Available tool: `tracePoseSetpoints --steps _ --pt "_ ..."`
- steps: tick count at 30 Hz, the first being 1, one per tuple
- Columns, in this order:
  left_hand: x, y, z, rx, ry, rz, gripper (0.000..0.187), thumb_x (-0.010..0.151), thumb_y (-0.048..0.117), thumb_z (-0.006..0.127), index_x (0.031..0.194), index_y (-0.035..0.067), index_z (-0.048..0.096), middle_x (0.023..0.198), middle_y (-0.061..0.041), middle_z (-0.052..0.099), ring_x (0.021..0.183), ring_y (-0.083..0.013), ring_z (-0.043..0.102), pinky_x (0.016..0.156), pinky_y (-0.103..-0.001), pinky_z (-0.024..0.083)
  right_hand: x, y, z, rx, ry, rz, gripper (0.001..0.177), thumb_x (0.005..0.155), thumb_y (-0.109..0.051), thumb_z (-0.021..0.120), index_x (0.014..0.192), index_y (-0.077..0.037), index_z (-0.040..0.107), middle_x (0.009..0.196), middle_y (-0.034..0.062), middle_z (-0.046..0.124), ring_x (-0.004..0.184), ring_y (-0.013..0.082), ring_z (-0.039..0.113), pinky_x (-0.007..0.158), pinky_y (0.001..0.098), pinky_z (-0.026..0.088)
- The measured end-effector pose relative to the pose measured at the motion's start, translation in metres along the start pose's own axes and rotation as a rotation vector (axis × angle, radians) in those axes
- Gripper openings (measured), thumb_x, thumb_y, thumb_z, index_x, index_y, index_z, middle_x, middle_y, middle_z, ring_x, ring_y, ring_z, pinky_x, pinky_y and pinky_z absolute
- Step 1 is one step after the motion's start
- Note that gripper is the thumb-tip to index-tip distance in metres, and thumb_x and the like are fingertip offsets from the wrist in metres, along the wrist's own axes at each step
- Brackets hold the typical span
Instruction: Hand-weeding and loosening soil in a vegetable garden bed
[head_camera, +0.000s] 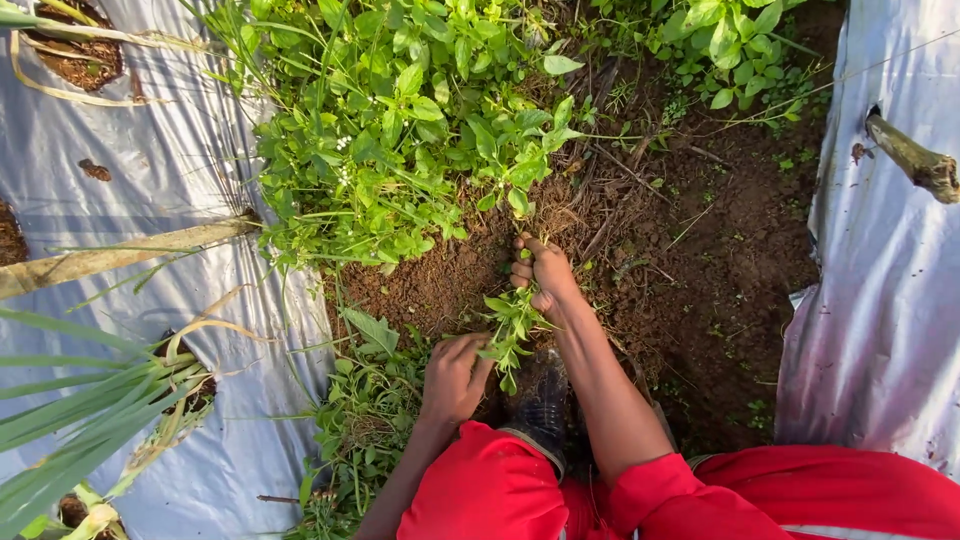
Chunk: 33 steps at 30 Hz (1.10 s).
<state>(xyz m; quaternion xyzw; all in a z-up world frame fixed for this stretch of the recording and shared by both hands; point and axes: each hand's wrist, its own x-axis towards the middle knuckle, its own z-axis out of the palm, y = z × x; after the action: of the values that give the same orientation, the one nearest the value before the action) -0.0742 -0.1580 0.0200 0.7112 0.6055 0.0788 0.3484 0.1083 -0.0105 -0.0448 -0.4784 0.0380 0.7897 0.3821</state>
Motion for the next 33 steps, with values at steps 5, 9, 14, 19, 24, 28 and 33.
tracePoseSetpoints --steps 5,9,14,19,24,28,33 --pt "0.045 0.002 -0.013 -0.296 0.069 -0.219 0.049 0.111 0.035 0.031 0.121 0.006 0.069 0.111 -0.018 0.070 0.109 -0.0344 0.069 0.099 -0.053 0.051 -0.009 0.002 -0.005 -0.028 0.036 -0.003 0.021 0.112 -0.018 0.043 0.096 -0.008 0.052 0.067 -0.0065 0.025 0.045 0.0031 0.025 0.039 0.0243 0.031" --pt "0.094 0.041 -0.024 -0.600 0.088 -0.311 0.036 0.111 0.035 0.047 0.122 0.010 0.070 0.105 -0.014 0.070 0.101 -0.0328 0.069 0.090 -0.048 0.053 -0.102 -0.036 0.023 -0.294 0.113 -0.015 0.028 0.114 -0.021 0.046 0.092 -0.005 0.052 0.063 -0.0045 0.024 0.046 0.0080 0.021 0.041 0.0288 0.028" --pt "0.144 0.079 -0.016 -0.192 0.251 0.297 0.071 0.089 0.008 0.080 0.153 0.014 0.050 0.144 -0.020 0.048 0.132 -0.0418 0.050 0.108 -0.057 0.045 -0.108 -0.055 -0.009 -0.376 0.045 -0.145 0.033 0.114 -0.019 0.042 0.087 -0.005 0.054 0.056 -0.0035 0.026 0.043 0.0081 0.022 0.041 0.0303 0.027" --pt "0.164 0.089 -0.003 -0.129 0.413 0.407 0.073 0.083 0.006 0.083 0.148 0.026 0.055 0.156 -0.015 0.041 0.140 -0.0398 0.044 0.117 -0.057 0.039 -0.141 -0.078 0.001 -0.441 -0.062 -0.234 0.035 0.112 -0.017 0.048 0.081 -0.003 0.057 0.052 -0.0015 0.031 0.039 0.0074 0.023 0.039 0.0288 0.025" --pt "0.153 0.093 -0.028 -0.236 0.619 0.407 0.074 0.092 0.052 0.078 0.155 0.031 0.045 0.161 -0.009 0.035 0.147 -0.0312 0.037 0.120 -0.052 0.038 -0.145 -0.103 0.005 -0.235 -0.134 -0.408 0.034 0.109 -0.015 0.055 0.080 0.003 0.056 0.050 0.0027 0.031 0.037 0.0094 0.027 0.035 0.0290 0.029" --pt "0.129 0.083 -0.020 -0.302 0.615 0.211 0.073 0.093 0.031 0.081 0.152 0.012 0.044 0.148 -0.017 0.041 0.133 -0.0350 0.050 0.107 -0.055 0.049 -0.097 -0.122 -0.050 -0.729 -0.014 -0.486 0.047 0.106 -0.025 0.058 0.062 -0.012 0.049 0.045 -0.0029 0.029 0.035 0.0075 0.021 0.039 0.0245 0.023" --pt "0.075 0.070 -0.014 -0.204 0.268 0.027 0.049 0.097 0.025 0.072 0.141 0.007 0.058 0.137 -0.019 0.056 0.126 -0.0381 0.059 0.100 -0.056 0.052 -0.107 -0.114 -0.047 -0.555 0.160 -0.445 0.035 0.107 -0.018 0.061 0.077 0.000 0.063 0.052 0.0038 0.038 0.041 0.0121 0.029 0.044 0.0323 0.031"
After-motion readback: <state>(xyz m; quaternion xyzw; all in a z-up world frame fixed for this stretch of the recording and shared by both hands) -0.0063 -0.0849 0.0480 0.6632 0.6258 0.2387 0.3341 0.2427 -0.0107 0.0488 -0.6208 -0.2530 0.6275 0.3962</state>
